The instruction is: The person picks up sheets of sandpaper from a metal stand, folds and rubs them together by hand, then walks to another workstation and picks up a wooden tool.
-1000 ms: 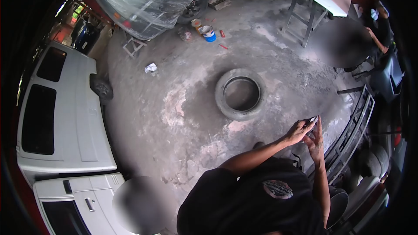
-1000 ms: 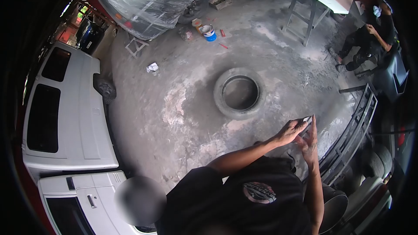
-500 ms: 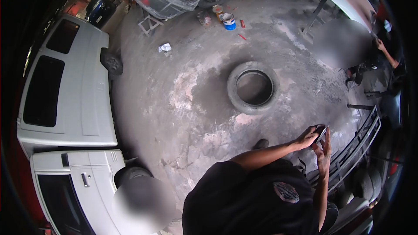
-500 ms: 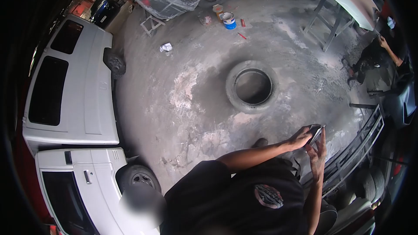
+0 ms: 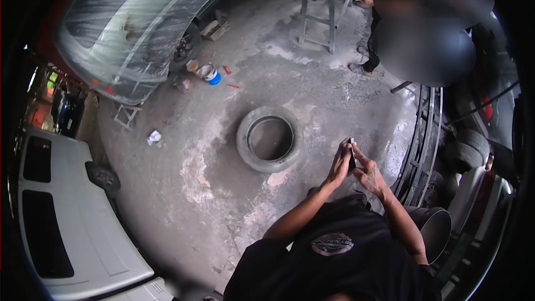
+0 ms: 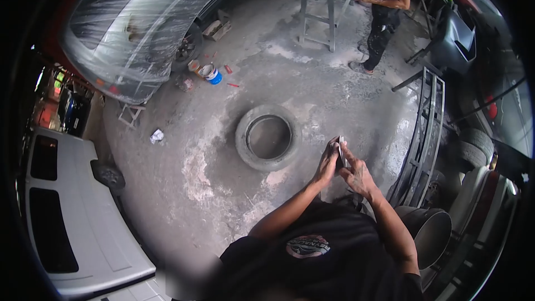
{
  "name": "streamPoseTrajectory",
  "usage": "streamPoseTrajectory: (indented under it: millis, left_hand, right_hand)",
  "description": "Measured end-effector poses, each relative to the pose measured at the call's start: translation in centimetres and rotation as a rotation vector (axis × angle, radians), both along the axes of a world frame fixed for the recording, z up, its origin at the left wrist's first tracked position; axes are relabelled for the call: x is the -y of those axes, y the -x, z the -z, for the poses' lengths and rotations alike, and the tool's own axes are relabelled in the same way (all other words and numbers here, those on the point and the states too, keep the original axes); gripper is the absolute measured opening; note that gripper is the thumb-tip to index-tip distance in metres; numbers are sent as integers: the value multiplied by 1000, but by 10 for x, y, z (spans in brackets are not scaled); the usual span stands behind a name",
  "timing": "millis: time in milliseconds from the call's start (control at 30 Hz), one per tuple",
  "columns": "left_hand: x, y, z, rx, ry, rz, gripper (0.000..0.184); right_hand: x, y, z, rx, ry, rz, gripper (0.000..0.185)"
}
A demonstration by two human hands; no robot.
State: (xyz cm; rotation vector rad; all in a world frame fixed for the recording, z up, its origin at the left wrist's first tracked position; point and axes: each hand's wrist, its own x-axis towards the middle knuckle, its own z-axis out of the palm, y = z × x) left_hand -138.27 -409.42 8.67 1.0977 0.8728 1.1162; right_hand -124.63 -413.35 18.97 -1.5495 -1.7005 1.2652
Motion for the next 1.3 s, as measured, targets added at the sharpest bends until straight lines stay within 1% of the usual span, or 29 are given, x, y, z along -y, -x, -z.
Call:
streamPoseTrajectory:
  millis: [33, 133, 167, 233, 267, 300, 333, 400, 467, 500, 533, 567, 600, 667, 700, 733, 800, 833, 867, 933, 967, 1000, 1067, 1100, 1133, 1167, 1200, 1267, 1300]
  left_hand:
    - [-3, -1, 1, -49, 9, 6, 63]
    - [-5, -6, 8, 66, 226, 107, 71]
    - [-7, -9, 10, 112, 262, 145, 70]
    - [-6, -16, 11, 145, 274, 147, 69]
    - [-9, -21, 10, 193, 278, 123, 69]
    - [-11, -23, -1, 192, 255, 98, 67]
    - [-12, -25, -15, 262, 370, 77, 67]
    - [-25, -33, -11, 282, 405, 66, 67]
    - [-30, -45, -9, 273, 423, 59, 68]
    - [-30, -52, -10, 298, 388, 71, 68]
    - [-32, -60, -18, 324, 354, 77, 69]
    - [-35, -65, -23, 280, 332, 87, 68]
    - [-37, -66, -28, 228, 320, 95, 67]
    - [-45, -76, -15, 11, 272, -44, 66]
    - [-52, -75, -22, -1, 212, -25, 67]
    - [-55, -72, -22, -7, 230, -51, 67]
    - [-72, -67, -26, 99, 253, -58, 68]
    - [-76, -64, -25, 174, 324, -132, 68]
    - [-82, -59, -27, 168, 296, -172, 66]
    - [-96, -47, -17, 183, 319, -227, 66]
    - [-108, -33, -9, 133, 293, -184, 66]
    - [-117, -25, 2, 127, 289, -210, 66]
    - [-147, -14, 19, -218, 370, -440, 65]
    - [-165, -2, -20, -319, 302, -365, 62]
    - [-179, 15, -20, -309, 309, -377, 62]
    - [-197, 28, -20, -345, 299, -297, 66]
    - [-218, 35, -19, -380, 281, -202, 69]
    - [-255, 43, -24, -363, 165, -360, 68]
    - [-275, 58, -14, -391, 247, -275, 70]
  right_hand:
    - [-1, -1, 7, 48, -32, 27, 87]
    - [0, -8, 18, 109, -178, 85, 80]
    - [1, -12, 22, 104, -171, 114, 80]
    - [-3, -9, 22, 201, -292, 166, 72]
    - [-3, -9, 20, 199, -297, 180, 72]
    - [-1, -8, 16, 206, -381, 156, 69]
    - [2, -7, 11, 214, -461, 128, 67]
    - [3, -13, 8, 162, -403, 115, 67]
    - [-4, -26, 16, 169, -481, 112, 66]
    - [-10, -33, 9, 197, -387, 118, 64]
    - [-18, -42, 15, 176, -488, 152, 61]
    - [-30, -52, 20, 191, -541, 164, 63]
    - [-42, -61, 21, 171, -476, 179, 58]
    - [-65, -73, 21, 163, -423, 184, 54]
    - [-72, -74, 23, 129, -412, 169, 55]
    - [-80, -74, 24, 99, -409, 160, 56]
    - [-88, -65, 20, 49, -343, 69, 58]
    - [-92, -59, 19, 48, -324, -31, 60]
    - [-99, -50, 24, 38, -326, -42, 62]
    - [-129, -40, 42, -5, -361, -61, 61]
    - [-152, -36, 52, -19, -367, -90, 61]
    - [-174, -31, 59, -23, -344, -92, 59]
    - [-226, -16, 70, -32, -328, -102, 57]
    - [-249, -7, 73, -20, -332, -100, 54]
    - [-273, 0, 74, 2, -338, -101, 52]
    - [-298, 8, 71, -9, -225, -100, 41]
    - [-315, 15, 71, 9, -234, -102, 41]
    - [-363, 28, 71, 13, -89, -79, 33]
    - [-381, 37, 60, -1, -118, -56, 26]
